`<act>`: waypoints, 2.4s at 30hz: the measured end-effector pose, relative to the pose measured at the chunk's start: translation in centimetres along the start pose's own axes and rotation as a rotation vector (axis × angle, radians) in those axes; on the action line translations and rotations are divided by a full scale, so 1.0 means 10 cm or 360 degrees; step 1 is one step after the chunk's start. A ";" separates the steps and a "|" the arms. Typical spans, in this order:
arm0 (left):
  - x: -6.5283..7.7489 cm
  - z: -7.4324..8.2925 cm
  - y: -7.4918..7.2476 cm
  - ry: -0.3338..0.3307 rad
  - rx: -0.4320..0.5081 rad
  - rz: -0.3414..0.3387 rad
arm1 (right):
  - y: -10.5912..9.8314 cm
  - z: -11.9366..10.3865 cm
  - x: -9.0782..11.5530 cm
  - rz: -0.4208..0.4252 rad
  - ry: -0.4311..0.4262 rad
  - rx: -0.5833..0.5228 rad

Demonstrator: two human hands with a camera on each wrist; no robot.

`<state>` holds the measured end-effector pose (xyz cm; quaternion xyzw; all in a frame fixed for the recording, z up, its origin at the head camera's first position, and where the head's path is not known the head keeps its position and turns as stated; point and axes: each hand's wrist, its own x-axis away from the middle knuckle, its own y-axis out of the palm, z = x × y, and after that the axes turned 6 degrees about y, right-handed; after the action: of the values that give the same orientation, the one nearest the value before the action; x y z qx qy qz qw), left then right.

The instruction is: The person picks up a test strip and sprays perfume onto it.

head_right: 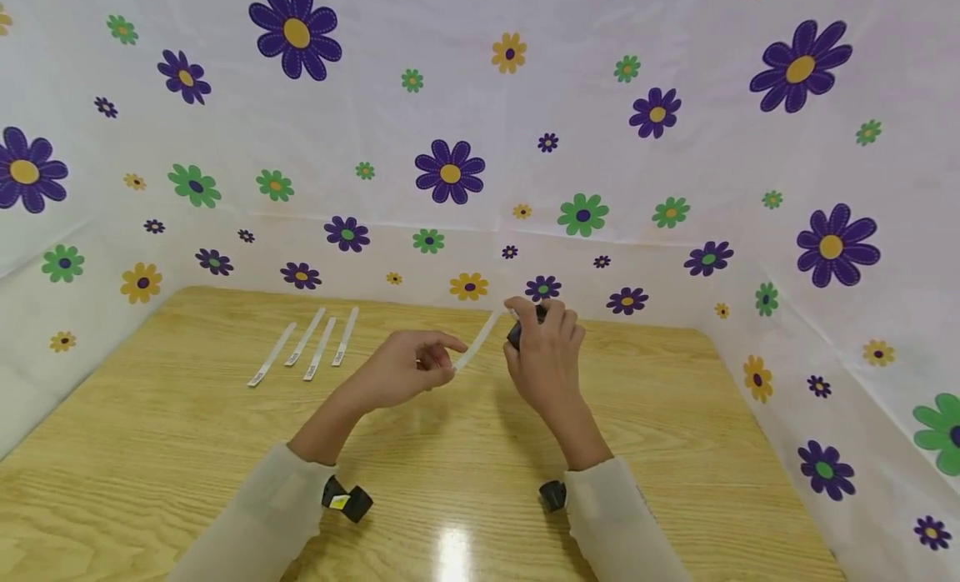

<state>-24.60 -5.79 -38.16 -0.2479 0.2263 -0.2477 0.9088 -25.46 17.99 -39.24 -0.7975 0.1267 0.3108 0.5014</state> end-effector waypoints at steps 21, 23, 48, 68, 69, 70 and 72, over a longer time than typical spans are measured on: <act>0.01 0.03 0.01 0.0039 0.0009 -0.0020 | 0.02 0.03 0.02 -0.0075 0.0018 0.0068; 0.01 0.03 0.01 0.0044 -0.0010 -0.0017 | 0.02 0.03 0.02 -0.0069 0.0027 0.0061; 0.01 0.08 0.00 0.0061 0.0001 -0.0012 | 0.02 0.03 0.00 -0.0087 0.0085 0.0128; 0.01 0.10 -0.01 0.0068 -0.0003 -0.0045 | 0.02 0.02 0.00 -0.0056 0.0103 0.0110; 0.00 0.10 0.00 0.0070 0.0005 -0.0050 | 0.01 0.02 0.00 -0.0056 0.0106 0.0111; 0.00 0.09 0.00 0.0069 0.0009 -0.0054 | 0.01 0.02 0.00 -0.0054 0.0107 0.0112; 0.00 0.09 0.01 0.0062 0.0015 -0.0060 | 0.01 0.02 0.00 -0.0046 0.0105 0.0117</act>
<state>-24.07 -5.43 -37.47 -0.2429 0.2383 -0.2706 0.9006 -25.59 18.16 -39.40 -0.7901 0.1430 0.2722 0.5302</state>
